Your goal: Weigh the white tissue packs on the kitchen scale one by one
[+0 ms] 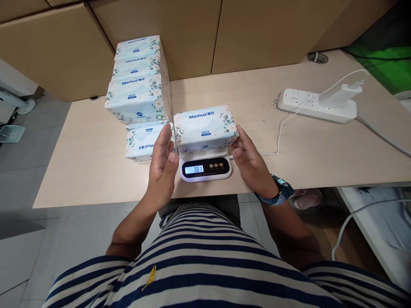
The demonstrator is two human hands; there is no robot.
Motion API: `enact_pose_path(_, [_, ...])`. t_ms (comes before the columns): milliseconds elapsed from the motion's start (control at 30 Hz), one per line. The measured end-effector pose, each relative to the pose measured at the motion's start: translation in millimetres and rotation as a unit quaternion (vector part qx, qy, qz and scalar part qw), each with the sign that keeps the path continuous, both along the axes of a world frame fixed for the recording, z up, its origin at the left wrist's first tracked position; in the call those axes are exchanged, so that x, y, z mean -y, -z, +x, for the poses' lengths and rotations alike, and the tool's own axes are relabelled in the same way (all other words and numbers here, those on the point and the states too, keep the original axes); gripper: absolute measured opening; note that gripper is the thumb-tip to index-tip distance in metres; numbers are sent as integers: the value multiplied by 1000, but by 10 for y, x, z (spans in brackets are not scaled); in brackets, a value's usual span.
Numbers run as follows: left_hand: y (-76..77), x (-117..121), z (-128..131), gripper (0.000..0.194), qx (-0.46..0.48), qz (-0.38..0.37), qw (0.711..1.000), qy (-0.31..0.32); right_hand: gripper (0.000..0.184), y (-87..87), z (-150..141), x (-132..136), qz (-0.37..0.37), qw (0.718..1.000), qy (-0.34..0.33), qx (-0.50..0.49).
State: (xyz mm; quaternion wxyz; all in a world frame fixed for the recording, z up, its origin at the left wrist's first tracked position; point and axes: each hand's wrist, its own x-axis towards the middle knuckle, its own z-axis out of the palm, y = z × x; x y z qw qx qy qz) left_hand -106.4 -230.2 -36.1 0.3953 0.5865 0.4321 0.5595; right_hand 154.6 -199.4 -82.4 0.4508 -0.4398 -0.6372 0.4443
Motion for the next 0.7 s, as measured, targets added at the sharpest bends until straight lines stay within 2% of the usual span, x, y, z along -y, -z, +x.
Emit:
enact_pose_path(200, [15,-13,7,63,-5,-21,1000,-8,91,39,33,-3,10,1000,9,16])
enact_pose_path(433, [26,-7,10,61,16,-43,999,9,92,30,-5,2,-2,1000,10,14])
enact_pose_path(700, [14,18,14,61,26,-44,999,4,87,65,-40,-6,18,999,23,17])
